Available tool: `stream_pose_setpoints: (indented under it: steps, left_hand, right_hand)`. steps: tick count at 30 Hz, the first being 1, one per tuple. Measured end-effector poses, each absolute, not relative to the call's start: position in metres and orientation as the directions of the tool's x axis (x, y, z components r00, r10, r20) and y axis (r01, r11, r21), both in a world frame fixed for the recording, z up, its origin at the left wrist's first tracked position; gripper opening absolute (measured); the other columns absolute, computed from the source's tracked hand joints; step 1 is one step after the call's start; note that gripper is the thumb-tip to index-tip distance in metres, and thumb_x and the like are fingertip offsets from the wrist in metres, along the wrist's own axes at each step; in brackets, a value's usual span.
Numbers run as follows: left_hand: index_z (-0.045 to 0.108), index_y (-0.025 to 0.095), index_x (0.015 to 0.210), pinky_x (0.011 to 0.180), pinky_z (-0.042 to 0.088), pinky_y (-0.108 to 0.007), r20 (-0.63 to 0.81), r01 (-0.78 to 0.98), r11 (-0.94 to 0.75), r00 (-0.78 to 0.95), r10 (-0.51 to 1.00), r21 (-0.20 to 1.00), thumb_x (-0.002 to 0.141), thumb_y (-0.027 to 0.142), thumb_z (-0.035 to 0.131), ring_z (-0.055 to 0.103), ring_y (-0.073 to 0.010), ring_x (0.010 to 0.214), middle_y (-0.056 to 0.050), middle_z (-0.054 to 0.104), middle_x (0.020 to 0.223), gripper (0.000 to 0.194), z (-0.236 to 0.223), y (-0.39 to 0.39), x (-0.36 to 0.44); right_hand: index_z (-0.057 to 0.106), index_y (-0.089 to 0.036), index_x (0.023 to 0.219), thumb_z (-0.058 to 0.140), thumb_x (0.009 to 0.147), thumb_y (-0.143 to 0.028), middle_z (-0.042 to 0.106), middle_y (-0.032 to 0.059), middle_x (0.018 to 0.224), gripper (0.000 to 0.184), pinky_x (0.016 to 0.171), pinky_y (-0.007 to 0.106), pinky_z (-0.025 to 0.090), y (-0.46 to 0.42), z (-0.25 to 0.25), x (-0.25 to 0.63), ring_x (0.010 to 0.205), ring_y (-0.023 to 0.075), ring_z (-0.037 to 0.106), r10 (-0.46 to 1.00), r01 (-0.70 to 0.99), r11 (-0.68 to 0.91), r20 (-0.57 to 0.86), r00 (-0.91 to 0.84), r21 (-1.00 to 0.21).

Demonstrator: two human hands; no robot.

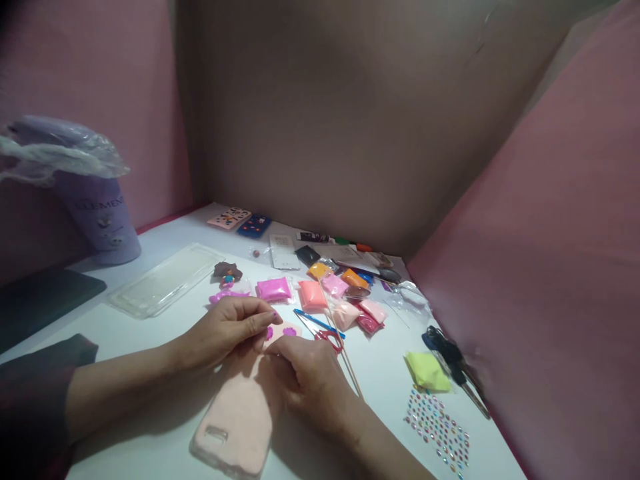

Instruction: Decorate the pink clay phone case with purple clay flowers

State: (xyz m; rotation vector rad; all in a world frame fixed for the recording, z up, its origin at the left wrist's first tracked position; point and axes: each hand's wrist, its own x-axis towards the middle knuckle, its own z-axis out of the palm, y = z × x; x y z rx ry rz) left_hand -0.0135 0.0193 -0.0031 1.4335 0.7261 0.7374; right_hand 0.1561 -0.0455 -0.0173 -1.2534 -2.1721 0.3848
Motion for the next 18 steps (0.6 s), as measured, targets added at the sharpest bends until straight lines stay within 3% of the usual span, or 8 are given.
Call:
stream_pose_setpoints:
  steps: [7, 18]
  left_hand:
    - [0.059, 0.014, 0.084, 0.043, 0.028, -0.017, -0.007, -0.039, 0.037, 0.587, 0.810, 0.999, 0.082, 0.042, 0.056, 0.040, -0.0052, 0.042, 0.003, 0.057, 0.050, 0.028, -0.0021, 0.0188, -0.0115]
    - [0.060, 0.013, 0.070, 0.043, 0.030, -0.017, 0.010, -0.020, 0.002, 0.583, 0.812, 1.000, 0.080, 0.038, 0.060, 0.041, -0.0044, 0.042, 0.002, 0.056, 0.051, 0.027, -0.0007, 0.0205, -0.0122]
  right_hand:
    - [0.062, -0.020, 0.091, 0.050, 0.080, -0.006, 0.068, 0.0018, 0.076, 0.021, 0.058, 0.024, 0.039, -0.0472, -0.0177, 0.1562, 0.064, 0.0143, 0.058, 0.860, 0.691, 0.508, 0.340, -0.380, -0.514]
    - [0.063, -0.019, 0.088, 0.051, 0.080, -0.007, 0.068, 0.0029, 0.075, 0.019, 0.058, 0.024, 0.039, -0.0456, -0.0183, 0.1563, 0.064, 0.0147, 0.059, 0.869, 0.697, 0.493, 0.334, -0.364, -0.521]
